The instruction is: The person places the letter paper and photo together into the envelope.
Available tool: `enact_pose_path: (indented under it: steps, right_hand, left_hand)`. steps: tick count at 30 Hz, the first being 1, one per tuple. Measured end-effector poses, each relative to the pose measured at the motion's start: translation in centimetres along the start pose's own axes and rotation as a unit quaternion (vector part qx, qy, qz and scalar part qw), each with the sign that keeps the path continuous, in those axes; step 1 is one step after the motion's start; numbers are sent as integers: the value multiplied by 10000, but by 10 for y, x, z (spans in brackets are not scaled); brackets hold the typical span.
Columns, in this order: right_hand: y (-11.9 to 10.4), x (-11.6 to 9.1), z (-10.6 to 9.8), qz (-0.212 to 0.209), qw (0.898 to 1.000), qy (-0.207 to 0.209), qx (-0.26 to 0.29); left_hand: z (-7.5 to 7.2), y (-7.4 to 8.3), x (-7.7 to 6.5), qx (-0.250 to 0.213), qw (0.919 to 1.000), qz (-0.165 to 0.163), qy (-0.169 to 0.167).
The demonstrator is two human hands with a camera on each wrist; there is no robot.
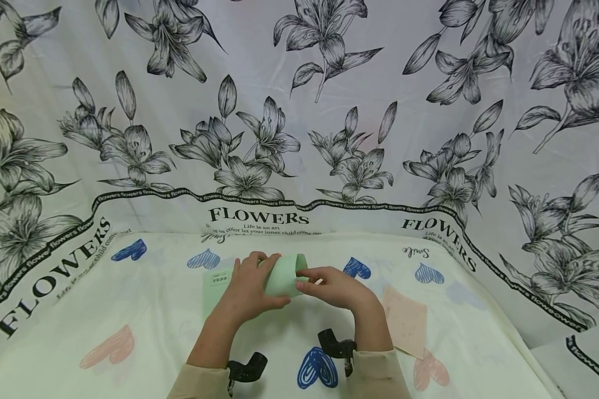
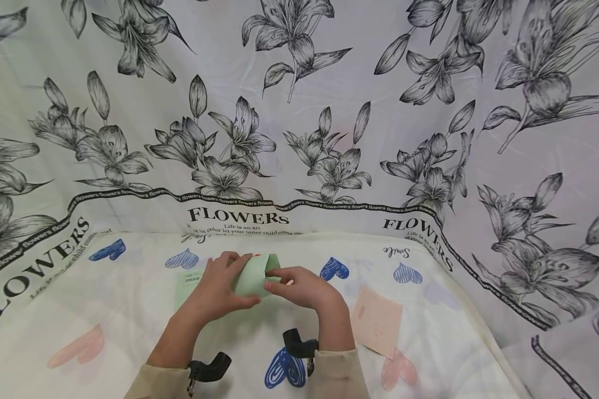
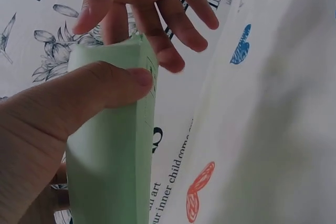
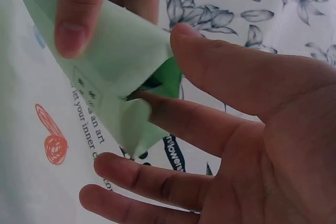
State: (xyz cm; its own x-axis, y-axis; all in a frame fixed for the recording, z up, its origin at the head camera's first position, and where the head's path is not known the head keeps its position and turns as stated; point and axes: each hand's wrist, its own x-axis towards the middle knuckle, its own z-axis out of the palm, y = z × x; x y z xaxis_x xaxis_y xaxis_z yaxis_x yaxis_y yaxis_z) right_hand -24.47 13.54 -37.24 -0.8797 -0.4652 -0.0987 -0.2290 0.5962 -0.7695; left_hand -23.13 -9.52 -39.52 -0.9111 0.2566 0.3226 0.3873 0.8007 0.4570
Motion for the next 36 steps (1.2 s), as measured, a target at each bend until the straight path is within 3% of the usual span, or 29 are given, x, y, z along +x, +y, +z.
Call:
enact_pose_path:
  steps: [9,17,21,26,36]
  right_hand:
    - [-2,-1,4,-232,9994,-165,199]
    - [-8,-2,7,-373,9983,338,-294]
    - [-9,-1,7,-466,9968,484,-438]
    - [-5,1,4,-343,9982,473,-158]
    - [17,0,-9,182,9962,846,110]
  left_hand:
    - [0,13,-1,-246,9987,392,231]
    - [1,19,0,-162,9978,557,321]
    - [2,18,0,-30,9978,532,401]
    - [2,14,1,171,9981,365,475]
    - [-6,4,2,294,9987,77,405]
